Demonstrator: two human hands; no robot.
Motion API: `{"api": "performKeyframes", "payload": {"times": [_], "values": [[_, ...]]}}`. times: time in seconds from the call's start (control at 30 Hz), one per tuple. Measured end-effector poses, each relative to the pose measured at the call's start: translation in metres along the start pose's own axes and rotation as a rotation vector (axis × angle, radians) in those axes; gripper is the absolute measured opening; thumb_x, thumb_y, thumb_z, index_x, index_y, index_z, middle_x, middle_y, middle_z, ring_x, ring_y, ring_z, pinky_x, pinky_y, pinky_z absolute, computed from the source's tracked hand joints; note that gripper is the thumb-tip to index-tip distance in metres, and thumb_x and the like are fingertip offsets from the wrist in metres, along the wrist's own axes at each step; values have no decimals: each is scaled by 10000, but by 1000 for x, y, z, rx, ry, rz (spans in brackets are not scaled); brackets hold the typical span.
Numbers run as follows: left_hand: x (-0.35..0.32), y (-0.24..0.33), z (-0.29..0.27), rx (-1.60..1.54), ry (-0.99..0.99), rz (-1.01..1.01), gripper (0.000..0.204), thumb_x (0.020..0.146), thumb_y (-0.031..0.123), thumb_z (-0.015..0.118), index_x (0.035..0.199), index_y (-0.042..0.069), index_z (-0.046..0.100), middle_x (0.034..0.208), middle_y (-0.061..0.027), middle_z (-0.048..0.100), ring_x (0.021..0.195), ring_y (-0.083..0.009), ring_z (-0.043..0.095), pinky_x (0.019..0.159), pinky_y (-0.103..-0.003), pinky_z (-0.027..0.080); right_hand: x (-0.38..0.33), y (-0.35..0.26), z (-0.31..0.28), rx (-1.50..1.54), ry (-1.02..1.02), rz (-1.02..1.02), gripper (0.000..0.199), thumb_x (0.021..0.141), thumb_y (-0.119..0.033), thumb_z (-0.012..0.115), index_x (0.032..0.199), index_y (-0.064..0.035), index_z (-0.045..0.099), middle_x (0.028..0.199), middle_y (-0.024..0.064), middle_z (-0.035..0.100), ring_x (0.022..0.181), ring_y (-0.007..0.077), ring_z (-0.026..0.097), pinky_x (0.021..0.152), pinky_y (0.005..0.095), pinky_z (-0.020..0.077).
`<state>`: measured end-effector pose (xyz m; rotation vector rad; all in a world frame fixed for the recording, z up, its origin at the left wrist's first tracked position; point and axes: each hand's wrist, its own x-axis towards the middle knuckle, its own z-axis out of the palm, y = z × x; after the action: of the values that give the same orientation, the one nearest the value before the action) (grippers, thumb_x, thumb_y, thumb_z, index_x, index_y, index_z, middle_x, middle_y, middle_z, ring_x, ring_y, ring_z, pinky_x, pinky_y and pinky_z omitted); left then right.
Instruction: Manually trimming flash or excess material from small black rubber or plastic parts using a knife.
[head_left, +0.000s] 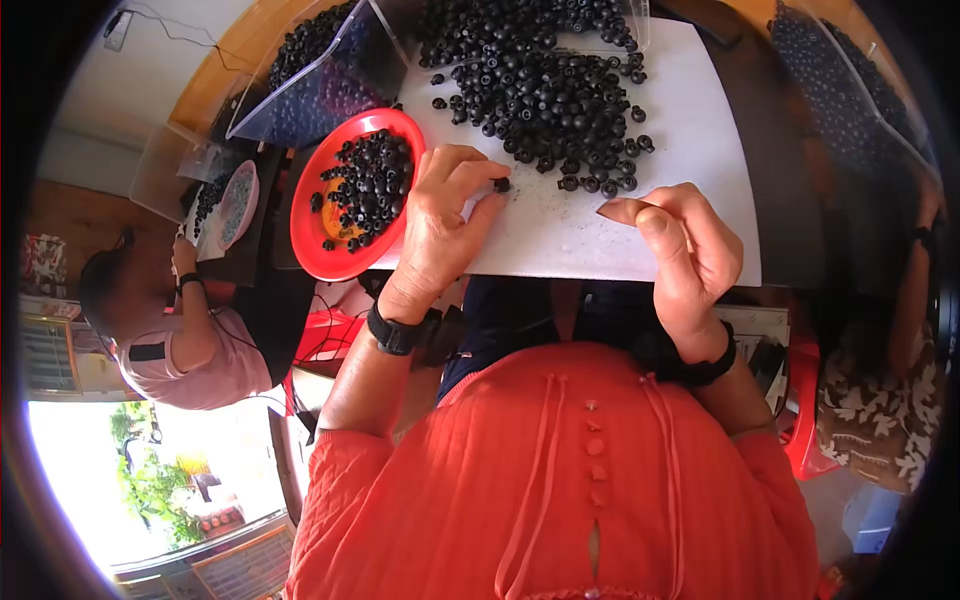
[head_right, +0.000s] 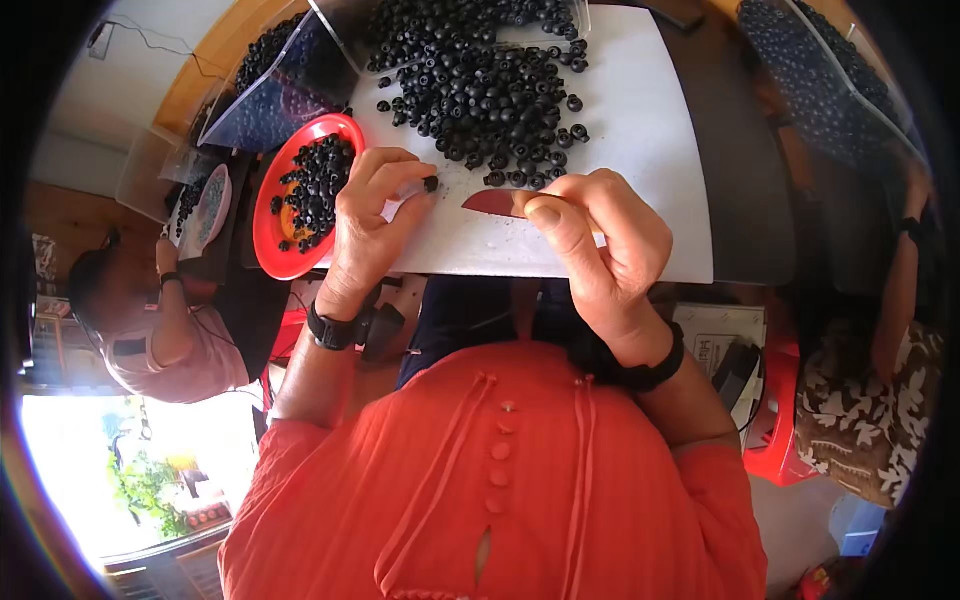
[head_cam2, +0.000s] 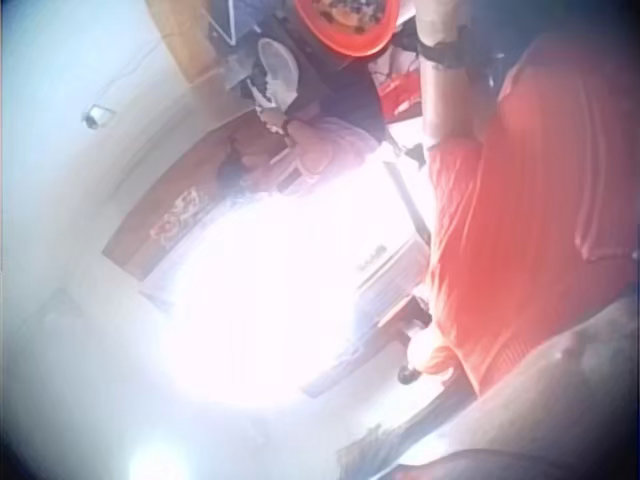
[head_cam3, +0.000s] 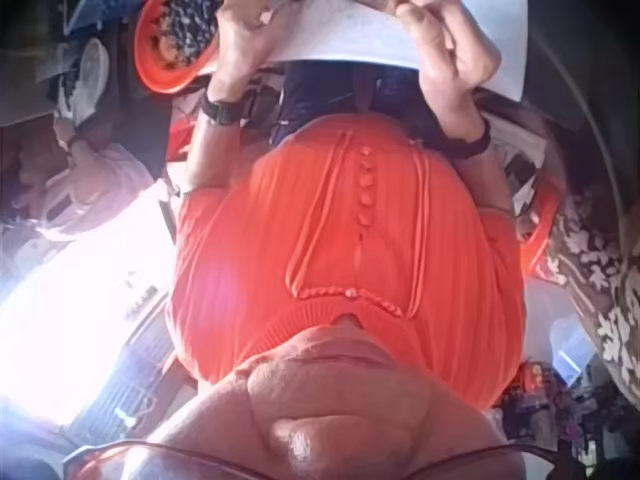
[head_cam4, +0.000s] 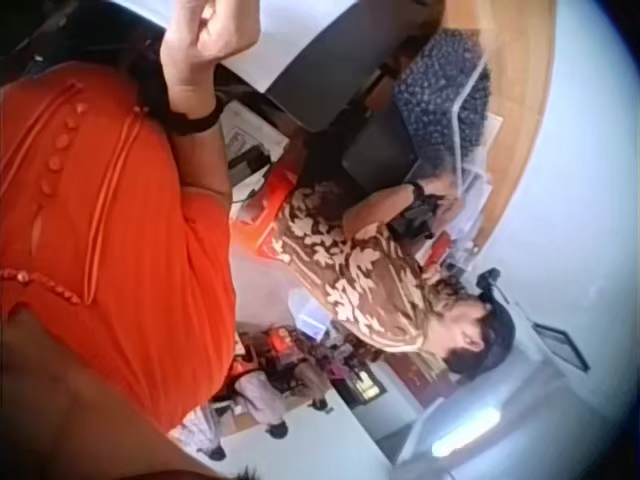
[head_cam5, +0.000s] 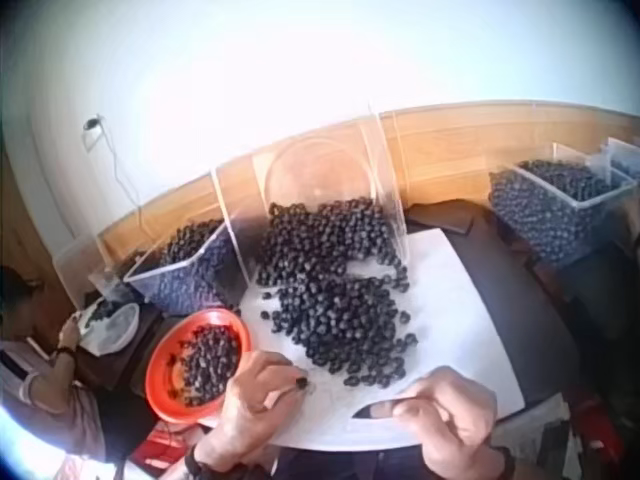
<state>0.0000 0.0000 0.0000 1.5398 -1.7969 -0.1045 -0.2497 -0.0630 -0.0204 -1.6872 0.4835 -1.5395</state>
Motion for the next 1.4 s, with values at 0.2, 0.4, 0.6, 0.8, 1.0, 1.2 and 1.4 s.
{"api": "performKeyframes", "payload": {"times": [0.2,0.4,0.6,0.8,1.0,1.2,1.4], "values": [[-2,6,8,68,115,-56,183,792,33,767,973,44,742,904,-101,621,896,-314,617,766,-415,530,-1,2,3,23,31,-18,159,974,-85,733,889,44,692,842,85,730,701,120,640,638,253,489],[2,5,12,139,46,83,143,797,13,735,936,49,740,891,-94,628,882,-318,615,737,-425,537,-1,3,4,1,25,-22,160,973,-90,736,897,41,686,820,84,713,712,116,649,639,248,493],[-6,6,2,-7,93,-14,177,773,-31,731,937,33,722,904,-110,633,900,-326,611,752,-420,535,0,2,5,-2,17,-54,157,972,-87,736,899,41,683,820,84,713,711,113,653,642,248,497],[3,12,4,133,79,136,229,747,-14,768,965,33,714,931,-107,621,912,-335,600,753,-430,532,-1,2,5,-7,13,-17,145,964,-68,735,896,50,685,819,90,712,730,123,677,645,253,506],[9,9,11,358,-62,162,242,752,4,785,984,16,715,940,-118,611,950,-340,593,777,-422,523,0,3,9,-4,23,-61,142,950,-56,742,876,53,690,804,87,707,694,128,648,629,260,500],[0,12,10,8,25,69,188,879,3,724,1067,13,722,971,-79,648,869,-220,628,733,-338,515,6,0,15,-200,-15,-42,168,927,-92,784,851,31,698,734,66,666,626,126,596,560,288,462],[-20,16,14,-1084,-13,-488,216,1007,36,645,1204,-46,676,1004,-82,695,742,-138,605,673,-271,489,9,3,23,-368,-65,24,213,908,-159,805,803,-6,700,674,66,632,566,174,574,525,324,435]]}}
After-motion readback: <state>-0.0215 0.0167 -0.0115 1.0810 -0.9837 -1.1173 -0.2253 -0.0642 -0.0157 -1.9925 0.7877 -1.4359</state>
